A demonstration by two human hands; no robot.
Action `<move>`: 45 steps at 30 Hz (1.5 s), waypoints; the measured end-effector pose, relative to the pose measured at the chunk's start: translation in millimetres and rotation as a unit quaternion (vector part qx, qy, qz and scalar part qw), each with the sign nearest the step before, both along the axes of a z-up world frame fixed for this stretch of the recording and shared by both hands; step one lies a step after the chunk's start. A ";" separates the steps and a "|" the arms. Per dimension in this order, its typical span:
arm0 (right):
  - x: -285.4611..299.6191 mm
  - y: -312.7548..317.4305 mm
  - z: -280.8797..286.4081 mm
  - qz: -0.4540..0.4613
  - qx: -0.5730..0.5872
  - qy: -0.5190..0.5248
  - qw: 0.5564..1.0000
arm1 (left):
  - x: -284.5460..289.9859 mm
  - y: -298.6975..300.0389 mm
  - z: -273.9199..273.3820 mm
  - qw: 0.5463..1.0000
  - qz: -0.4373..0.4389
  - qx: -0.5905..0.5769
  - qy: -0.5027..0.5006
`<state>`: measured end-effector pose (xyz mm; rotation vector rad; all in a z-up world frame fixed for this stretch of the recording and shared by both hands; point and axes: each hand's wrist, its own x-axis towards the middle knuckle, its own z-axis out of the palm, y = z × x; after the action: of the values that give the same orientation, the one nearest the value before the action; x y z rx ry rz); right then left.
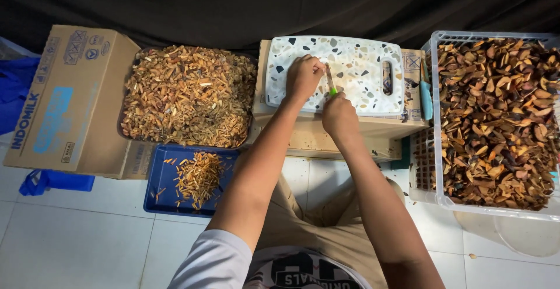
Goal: Cutting dried plant material into smaller pieces using a knife on a cutting board at a ground-level workspace.
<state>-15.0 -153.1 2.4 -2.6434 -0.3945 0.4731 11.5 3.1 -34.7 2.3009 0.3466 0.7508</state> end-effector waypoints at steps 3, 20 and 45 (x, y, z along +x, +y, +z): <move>2.1 1.3 -7.1 0.003 -0.001 -0.001 1.000 | 0.4 -0.5 -1.0 1.000 0.000 0.000 -0.002; -1.3 31.5 -18.5 -0.010 -0.067 -0.135 0.988 | 3.9 2.6 -7.6 0.998 0.006 0.040 -0.039; -34.0 -38.5 54.0 0.014 -0.046 0.056 0.997 | -9.6 -6.8 6.5 0.994 0.015 0.058 -0.092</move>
<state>-49.0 -191.6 56.4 -2.6865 -0.3846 0.6591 1.9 -3.7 -28.2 2.3163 0.2596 1.0139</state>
